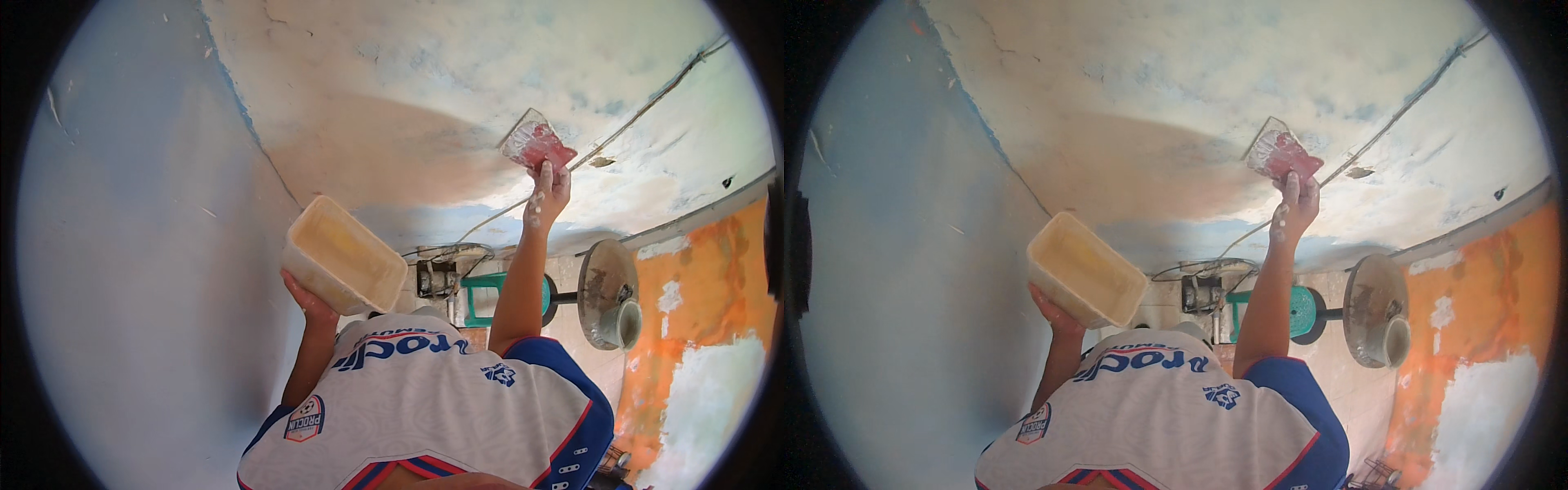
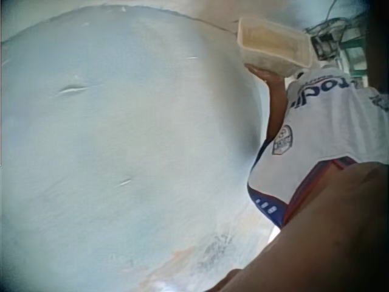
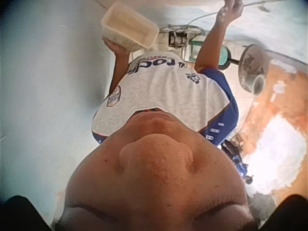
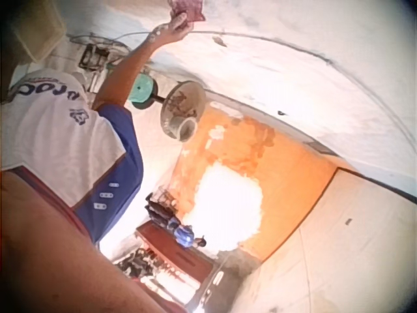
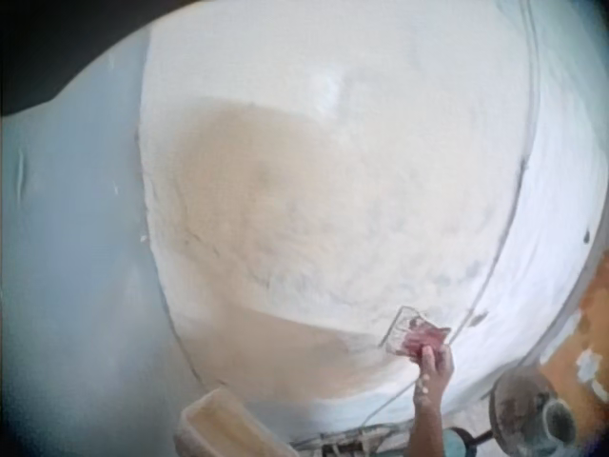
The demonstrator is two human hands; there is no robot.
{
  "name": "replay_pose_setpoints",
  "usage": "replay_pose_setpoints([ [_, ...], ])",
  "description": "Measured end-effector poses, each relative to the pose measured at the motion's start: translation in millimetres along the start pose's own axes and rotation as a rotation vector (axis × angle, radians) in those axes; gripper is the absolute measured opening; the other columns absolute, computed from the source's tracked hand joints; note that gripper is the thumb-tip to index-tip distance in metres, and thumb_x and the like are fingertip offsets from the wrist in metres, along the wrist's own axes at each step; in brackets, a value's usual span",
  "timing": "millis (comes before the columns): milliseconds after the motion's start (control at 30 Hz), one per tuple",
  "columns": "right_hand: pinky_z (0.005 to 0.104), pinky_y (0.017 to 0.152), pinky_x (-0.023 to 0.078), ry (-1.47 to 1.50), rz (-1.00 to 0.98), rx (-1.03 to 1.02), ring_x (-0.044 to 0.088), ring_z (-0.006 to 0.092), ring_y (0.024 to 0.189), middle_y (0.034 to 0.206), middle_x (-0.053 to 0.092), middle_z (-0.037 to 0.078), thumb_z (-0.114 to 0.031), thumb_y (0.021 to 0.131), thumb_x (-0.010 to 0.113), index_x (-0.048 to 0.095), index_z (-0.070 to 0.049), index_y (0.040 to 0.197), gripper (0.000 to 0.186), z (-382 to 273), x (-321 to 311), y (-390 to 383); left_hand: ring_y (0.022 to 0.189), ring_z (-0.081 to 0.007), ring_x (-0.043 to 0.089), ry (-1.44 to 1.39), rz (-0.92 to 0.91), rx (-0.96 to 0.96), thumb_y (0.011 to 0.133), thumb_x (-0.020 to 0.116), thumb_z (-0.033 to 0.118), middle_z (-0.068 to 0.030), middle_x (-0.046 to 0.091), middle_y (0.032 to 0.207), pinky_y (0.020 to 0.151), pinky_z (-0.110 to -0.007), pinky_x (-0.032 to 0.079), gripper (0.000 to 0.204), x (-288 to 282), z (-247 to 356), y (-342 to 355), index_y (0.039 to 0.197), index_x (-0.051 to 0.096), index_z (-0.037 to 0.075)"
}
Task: The person applies a white substance to the ceiling using a spreader, repeatedly dipping the spreader into a container to gather more material.
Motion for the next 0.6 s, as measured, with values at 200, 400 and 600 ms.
replay_pose_setpoints([
  [200, 0.0287, 0.079, 0.054, -0.391, -0.346, 0.001, 0.065, 0.0147, 0.089, 0.099, 0.067, 0.009, -0.016, 0.100, 0.064, 0.067, 0.004, 0.109, 0.023, 57, 83, -57, 0.135, -0.0278, 0.046, 0.005, 0.000, -0.041, 0.097, 0.035, 0.072, -0.0075, 0.045, 0.149, 0.111, -0.043, 0.041, 0.078, 6, -5, -1, 0.149, 0.039, 0.015],
  [400, 0.0299, 0.075, 0.060, 0.003, 0.077, -0.037, 0.069, 0.0173, 0.089, 0.101, 0.069, 0.011, -0.010, 0.099, 0.063, 0.065, 0.004, 0.111, 0.019, 9, -29, 3, 0.135, -0.0278, 0.046, 0.032, -0.058, 0.025, 0.097, 0.034, 0.071, -0.0073, 0.045, 0.149, 0.110, -0.044, 0.042, 0.077, 17, 11, -4, 0.150, 0.038, 0.015],
  [600, 0.0297, 0.079, 0.056, -0.266, -0.301, -0.008, 0.066, 0.0150, 0.087, 0.100, 0.068, 0.008, -0.014, 0.098, 0.066, 0.067, 0.003, 0.112, 0.023, 58, 66, -51, 0.136, -0.0278, 0.046, 0.010, 0.002, -0.030, 0.098, 0.032, 0.071, -0.0066, 0.044, 0.150, 0.110, -0.044, 0.042, 0.077, 21, 1, -13, 0.151, 0.037, 0.015],
])
Point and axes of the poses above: each hand's wrist, its own y-axis towards the middle knuckle, its own x-axis out of the palm, z = x × y, the point moved 9 cm from there along y, towards the middle knuckle
